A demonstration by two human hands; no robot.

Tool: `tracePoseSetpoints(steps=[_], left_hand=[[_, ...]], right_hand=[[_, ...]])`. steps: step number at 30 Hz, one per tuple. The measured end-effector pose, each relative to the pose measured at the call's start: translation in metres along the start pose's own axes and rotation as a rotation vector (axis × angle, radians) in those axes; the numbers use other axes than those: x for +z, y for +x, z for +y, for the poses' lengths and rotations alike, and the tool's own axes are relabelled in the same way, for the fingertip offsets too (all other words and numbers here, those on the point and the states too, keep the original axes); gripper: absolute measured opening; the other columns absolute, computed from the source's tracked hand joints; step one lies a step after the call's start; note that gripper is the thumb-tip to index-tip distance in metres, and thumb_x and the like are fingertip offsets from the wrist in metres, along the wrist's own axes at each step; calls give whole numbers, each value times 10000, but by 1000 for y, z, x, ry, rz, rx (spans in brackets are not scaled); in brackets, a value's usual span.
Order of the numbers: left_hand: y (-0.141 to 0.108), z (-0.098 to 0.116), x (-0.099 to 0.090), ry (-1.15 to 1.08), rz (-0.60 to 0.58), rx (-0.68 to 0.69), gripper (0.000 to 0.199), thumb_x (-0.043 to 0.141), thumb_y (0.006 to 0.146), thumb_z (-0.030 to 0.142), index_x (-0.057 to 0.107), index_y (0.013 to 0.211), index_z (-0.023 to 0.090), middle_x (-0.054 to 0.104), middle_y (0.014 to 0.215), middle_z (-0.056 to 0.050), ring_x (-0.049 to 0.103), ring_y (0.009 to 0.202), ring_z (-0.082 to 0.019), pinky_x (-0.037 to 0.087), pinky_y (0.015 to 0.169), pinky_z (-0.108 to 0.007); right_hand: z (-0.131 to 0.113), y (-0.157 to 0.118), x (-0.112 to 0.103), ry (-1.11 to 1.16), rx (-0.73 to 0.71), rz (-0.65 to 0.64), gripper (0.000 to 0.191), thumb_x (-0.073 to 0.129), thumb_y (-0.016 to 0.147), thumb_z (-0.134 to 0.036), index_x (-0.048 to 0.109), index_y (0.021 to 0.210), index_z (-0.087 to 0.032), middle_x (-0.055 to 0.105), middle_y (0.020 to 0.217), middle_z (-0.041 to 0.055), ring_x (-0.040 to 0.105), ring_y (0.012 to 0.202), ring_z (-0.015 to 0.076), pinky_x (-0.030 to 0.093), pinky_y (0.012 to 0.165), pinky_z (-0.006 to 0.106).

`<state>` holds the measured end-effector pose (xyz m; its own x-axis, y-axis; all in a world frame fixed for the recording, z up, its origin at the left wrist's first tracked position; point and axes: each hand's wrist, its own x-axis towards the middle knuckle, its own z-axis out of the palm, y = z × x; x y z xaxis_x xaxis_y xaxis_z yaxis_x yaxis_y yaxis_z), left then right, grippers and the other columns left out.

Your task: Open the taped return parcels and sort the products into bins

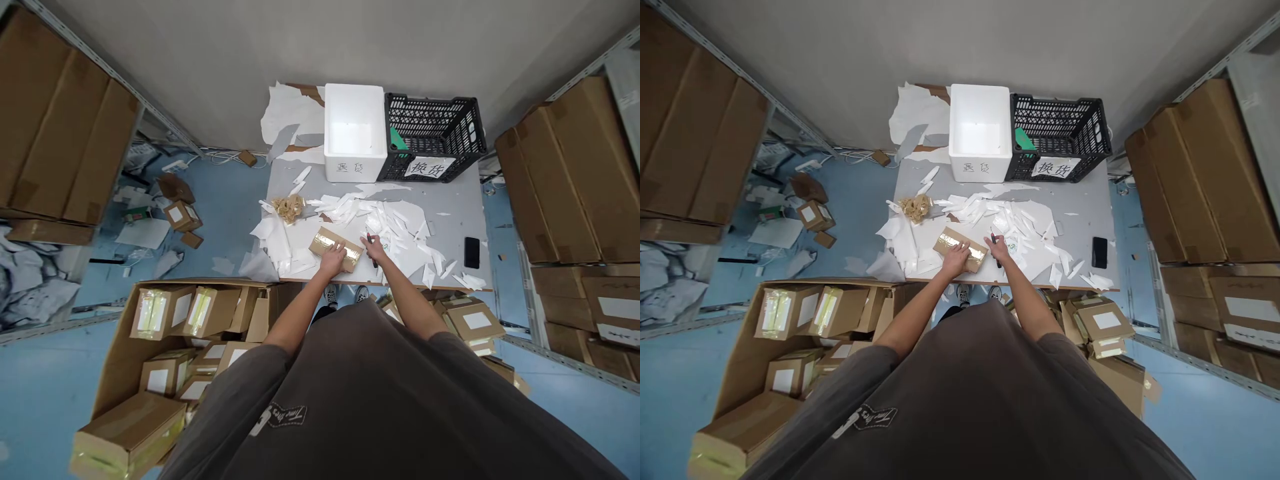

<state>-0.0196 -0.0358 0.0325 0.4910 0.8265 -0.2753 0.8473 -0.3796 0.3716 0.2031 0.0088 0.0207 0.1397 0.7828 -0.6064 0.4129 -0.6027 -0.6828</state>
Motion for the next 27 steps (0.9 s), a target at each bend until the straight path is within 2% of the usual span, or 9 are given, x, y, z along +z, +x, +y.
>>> tracePoseSetpoints(steps=[3,5,7,12,15,19,22,24,27], left_hand=[[5,4,2,-3,-16,-23,755,958,676,218,694,1379,143,461,1731,-225,422,1616,-432,373,1298,-529],[10,5,2,3,-32,-26,853,967,654,229,666,1446,124,469,1721,-241,420,1610,-453,376,1291,-534],[14,4,2,3,-50,-22,915,979,641,259,649,1482,111,479,1710,-255,417,1608,-466,378,1291,-534],[17,1,3,-6,-64,-22,967,1006,611,270,650,1496,110,495,1701,-245,427,1599,-461,357,1317,-528],[20,1,4,9,-78,-28,986,1024,612,303,646,1500,101,516,1687,-242,451,1580,-458,343,1327,-524],[23,1,4,30,-97,-36,1003,1044,603,357,657,1488,89,527,1672,-258,475,1554,-477,344,1325,-537],[23,1,4,43,-81,-31,990,1055,590,360,676,1469,107,525,1677,-247,481,1548,-474,309,1344,-539],[22,2,4,38,-73,-28,977,1052,593,333,677,1463,94,534,1668,-253,481,1549,-471,303,1349,-536],[22,2,2,37,-85,-31,947,1050,598,318,690,1446,99,542,1659,-257,483,1547,-475,316,1341,-551]], right_hand=[[21,-24,-20,28,-68,-224,310,574,1045,-575,488,1097,-282,571,671,-71,514,503,162,450,520,254],[35,-41,-30,-71,-116,-382,306,617,1037,-567,530,1006,-275,605,640,-61,528,485,156,445,515,244],[43,-53,-32,-210,-142,-452,308,641,1041,-538,571,929,-260,657,648,-37,569,519,159,456,552,241],[38,-55,-20,-532,-247,-296,235,565,1099,-400,641,943,-241,745,830,48,675,800,227,474,729,268],[35,-51,-20,-603,-239,-301,235,558,1099,-374,636,930,-231,747,892,81,670,849,248,466,754,285],[37,-54,-21,-435,-153,-387,337,550,1109,-454,568,848,-239,666,729,32,614,696,206,471,684,279],[40,-61,-16,-239,-46,-439,405,560,1087,-595,524,864,-259,568,612,-23,518,532,174,451,561,280],[42,-64,-12,-137,18,-488,412,559,1074,-631,509,883,-269,511,559,-53,460,458,161,426,499,278],[45,-67,-10,-87,24,-457,408,573,1063,-618,497,862,-272,485,539,-64,440,421,152,407,466,273]])
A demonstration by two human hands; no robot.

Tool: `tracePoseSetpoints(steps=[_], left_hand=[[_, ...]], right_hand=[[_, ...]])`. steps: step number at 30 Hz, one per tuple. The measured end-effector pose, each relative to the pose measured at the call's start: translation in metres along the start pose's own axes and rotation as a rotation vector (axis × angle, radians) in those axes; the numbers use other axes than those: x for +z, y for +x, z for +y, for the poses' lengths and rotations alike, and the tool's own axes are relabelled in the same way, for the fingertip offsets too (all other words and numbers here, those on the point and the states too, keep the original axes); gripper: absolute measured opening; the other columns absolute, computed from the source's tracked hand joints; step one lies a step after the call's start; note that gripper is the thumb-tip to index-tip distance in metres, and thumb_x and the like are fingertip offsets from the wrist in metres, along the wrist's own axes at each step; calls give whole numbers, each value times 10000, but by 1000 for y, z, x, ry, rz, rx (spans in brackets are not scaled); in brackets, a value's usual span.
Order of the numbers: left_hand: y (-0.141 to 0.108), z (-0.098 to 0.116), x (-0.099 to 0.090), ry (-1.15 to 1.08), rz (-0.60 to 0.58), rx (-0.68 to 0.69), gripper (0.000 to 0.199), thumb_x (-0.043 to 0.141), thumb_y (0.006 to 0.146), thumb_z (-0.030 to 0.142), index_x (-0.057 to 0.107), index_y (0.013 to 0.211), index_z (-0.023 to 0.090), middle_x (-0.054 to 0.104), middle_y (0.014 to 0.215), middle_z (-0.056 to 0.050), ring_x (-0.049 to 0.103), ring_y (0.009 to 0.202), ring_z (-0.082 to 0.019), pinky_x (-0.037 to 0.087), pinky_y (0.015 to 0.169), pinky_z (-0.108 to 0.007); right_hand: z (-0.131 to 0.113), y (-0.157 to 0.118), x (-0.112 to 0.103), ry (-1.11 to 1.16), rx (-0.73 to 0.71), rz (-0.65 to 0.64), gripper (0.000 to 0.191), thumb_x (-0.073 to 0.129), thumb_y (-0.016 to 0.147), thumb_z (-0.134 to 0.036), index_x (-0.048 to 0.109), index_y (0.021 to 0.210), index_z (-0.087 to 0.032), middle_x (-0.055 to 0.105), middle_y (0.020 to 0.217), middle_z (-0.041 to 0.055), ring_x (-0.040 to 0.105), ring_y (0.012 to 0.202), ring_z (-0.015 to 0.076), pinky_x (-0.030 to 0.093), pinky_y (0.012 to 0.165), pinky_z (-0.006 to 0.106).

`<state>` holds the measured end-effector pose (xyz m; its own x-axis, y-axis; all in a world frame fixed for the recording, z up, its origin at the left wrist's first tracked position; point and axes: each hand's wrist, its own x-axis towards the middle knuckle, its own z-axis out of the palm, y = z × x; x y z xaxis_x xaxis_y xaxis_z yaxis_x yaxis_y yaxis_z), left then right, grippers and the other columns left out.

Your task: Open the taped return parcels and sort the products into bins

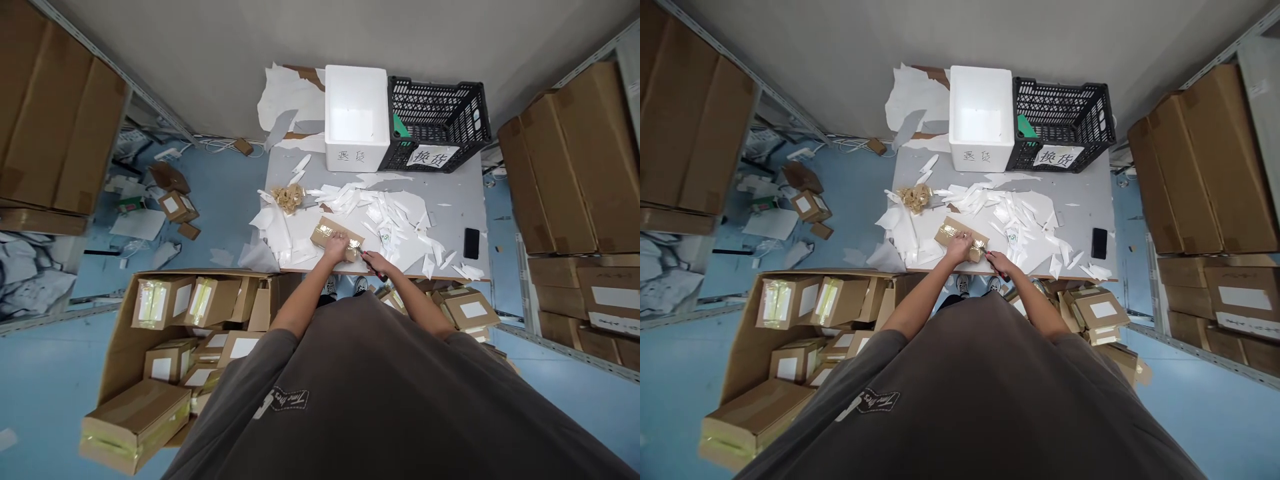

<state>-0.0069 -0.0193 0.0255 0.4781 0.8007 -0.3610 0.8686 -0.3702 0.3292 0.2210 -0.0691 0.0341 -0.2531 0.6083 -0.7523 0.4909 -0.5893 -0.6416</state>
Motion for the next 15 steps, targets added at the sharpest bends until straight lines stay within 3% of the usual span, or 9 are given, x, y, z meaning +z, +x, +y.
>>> tracePoseSetpoints(steps=[7,12,15], left_hand=[[-1,-1,-4,8,-12,9,921,1063,598,322,710,1425,122,515,1682,-247,462,1566,-466,361,1315,-536],[-3,-3,-5,36,17,28,759,1035,662,394,770,1338,175,546,1669,-195,496,1543,-426,366,1312,-497],[-5,-3,-5,42,16,39,776,1034,656,366,758,1349,153,536,1674,-211,502,1543,-411,326,1337,-481]], right_hand=[[-1,2,1,-92,-19,34,463,642,1019,-653,502,809,-265,536,553,-50,457,430,142,409,470,268],[2,1,10,-4,-15,-52,461,610,1032,-659,469,818,-276,506,543,-66,435,409,139,397,441,264],[6,-2,17,68,-1,-44,455,589,1043,-664,451,845,-279,497,549,-79,433,413,131,401,438,253]])
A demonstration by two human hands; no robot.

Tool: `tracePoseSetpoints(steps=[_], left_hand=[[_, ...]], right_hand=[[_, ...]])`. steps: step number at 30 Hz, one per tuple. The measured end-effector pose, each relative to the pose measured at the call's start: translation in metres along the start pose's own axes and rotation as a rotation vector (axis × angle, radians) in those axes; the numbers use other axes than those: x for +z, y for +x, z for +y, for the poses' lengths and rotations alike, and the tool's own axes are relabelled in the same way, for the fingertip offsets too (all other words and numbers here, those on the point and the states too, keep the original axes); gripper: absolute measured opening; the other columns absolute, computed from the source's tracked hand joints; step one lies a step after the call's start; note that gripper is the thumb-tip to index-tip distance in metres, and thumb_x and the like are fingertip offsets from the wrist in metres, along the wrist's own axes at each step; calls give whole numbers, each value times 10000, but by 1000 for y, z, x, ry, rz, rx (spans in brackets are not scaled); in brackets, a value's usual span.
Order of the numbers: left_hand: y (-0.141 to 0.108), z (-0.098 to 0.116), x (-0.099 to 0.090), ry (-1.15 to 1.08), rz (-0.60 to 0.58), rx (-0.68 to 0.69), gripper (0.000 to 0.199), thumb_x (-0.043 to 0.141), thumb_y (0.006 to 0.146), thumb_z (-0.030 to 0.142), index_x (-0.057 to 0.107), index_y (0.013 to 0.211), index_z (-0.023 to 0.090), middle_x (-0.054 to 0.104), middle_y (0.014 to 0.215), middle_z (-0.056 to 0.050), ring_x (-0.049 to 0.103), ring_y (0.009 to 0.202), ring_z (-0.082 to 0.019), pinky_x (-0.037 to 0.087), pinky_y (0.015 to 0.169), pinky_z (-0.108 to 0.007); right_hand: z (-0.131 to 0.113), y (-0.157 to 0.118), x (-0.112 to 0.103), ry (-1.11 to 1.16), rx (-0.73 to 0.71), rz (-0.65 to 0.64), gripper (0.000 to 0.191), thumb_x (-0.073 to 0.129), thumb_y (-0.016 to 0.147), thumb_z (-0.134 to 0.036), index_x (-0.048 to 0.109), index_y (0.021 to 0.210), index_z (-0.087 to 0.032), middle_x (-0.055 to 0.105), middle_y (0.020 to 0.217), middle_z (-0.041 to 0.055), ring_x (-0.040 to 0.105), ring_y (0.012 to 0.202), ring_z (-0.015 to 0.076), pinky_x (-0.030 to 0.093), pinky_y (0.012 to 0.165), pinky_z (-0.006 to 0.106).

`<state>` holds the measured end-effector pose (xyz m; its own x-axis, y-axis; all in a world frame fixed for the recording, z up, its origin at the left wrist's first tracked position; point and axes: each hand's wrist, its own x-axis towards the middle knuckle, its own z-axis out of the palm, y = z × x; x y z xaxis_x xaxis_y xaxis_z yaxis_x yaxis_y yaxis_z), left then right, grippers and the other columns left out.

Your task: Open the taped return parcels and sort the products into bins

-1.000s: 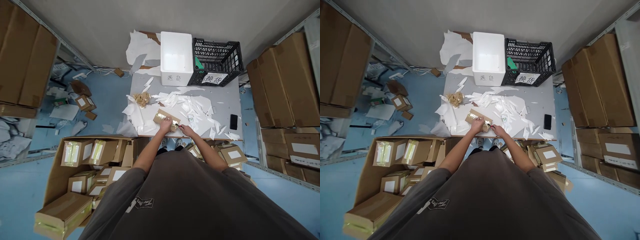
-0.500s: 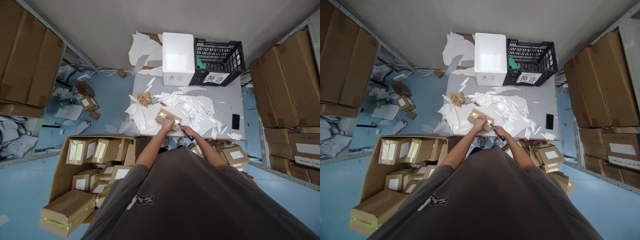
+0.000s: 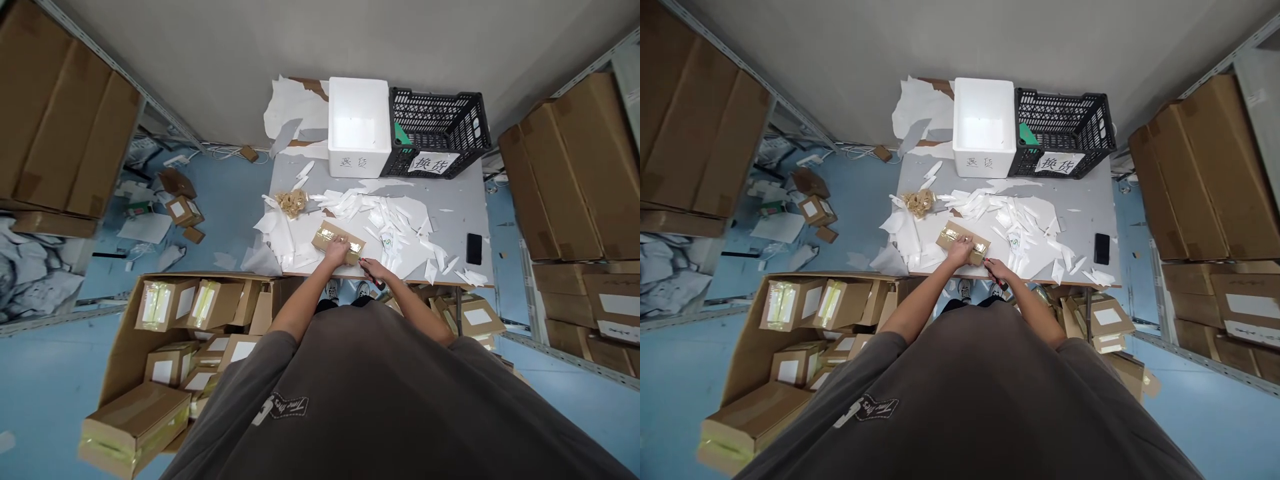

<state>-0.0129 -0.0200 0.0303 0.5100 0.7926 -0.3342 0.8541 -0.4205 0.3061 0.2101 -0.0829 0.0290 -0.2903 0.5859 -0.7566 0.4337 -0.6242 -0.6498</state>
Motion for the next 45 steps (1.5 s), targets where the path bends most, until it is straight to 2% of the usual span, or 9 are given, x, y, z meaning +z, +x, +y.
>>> tracePoseSetpoints(steps=[4,8,13,15,24,30,37,41,45], left_hand=[[-3,-1,-3,-53,8,-13,896,1036,658,379,680,1449,156,511,1694,-213,475,1567,-413,336,1333,-485],[1,-9,-11,-139,35,-43,744,837,926,447,561,1590,256,591,1638,-143,525,1529,-358,422,1264,-485],[20,-26,-11,-66,11,-52,916,907,843,400,512,1662,290,356,1811,-122,175,1712,-419,206,1368,-594],[28,-31,-5,-74,-22,-63,948,900,842,411,488,1687,288,294,1837,-116,119,1726,-420,167,1379,-605],[27,-36,21,-92,134,-51,619,638,1062,421,559,1648,239,448,1756,-160,305,1680,-402,219,1365,-606],[9,-21,41,-153,255,-154,583,606,1081,375,575,1624,165,508,1706,-199,349,1666,-399,217,1375,-597],[-1,-15,58,-250,360,-152,531,590,1085,352,613,1583,170,579,1648,-202,381,1655,-384,259,1365,-636],[-2,-18,61,-246,406,-131,512,591,1075,325,625,1566,184,619,1613,-186,428,1630,-373,289,1353,-641],[-3,-19,60,-222,426,-126,508,597,1064,302,631,1559,192,636,1592,-191,449,1616,-369,293,1350,-636]], right_hand=[[11,-10,-1,40,16,16,457,571,1043,-691,450,888,-279,496,560,-89,429,409,124,388,433,240],[19,-20,-9,9,12,81,422,530,1061,-676,477,933,-277,514,591,-78,452,427,135,406,456,249],[18,-26,-13,-159,23,250,476,298,1123,-634,573,987,-270,594,700,-25,544,536,179,466,560,279],[15,-29,-14,-258,-2,293,498,256,1137,-595,614,1015,-271,637,757,-5,602,633,205,487,640,291],[-13,-25,-2,-671,-99,350,296,501,1145,-456,656,1285,-247,769,1237,91,708,1073,264,464,844,300],[-24,-16,9,-903,-46,441,369,445,1176,-474,580,1393,-208,688,1357,162,704,1107,291,477,887,341],[-20,-17,2,-1023,-58,435,372,404,1186,-480,576,1401,-229,667,1329,151,702,1099,284,483,869,335],[-21,-8,-15,-987,-65,481,362,414,1180,-468,579,1387,-221,679,1332,162,703,1082,289,486,858,341],[2,-15,-47,-868,-60,507,255,551,1115,-420,619,1259,-221,717,1273,152,716,1057,294,499,851,346]])
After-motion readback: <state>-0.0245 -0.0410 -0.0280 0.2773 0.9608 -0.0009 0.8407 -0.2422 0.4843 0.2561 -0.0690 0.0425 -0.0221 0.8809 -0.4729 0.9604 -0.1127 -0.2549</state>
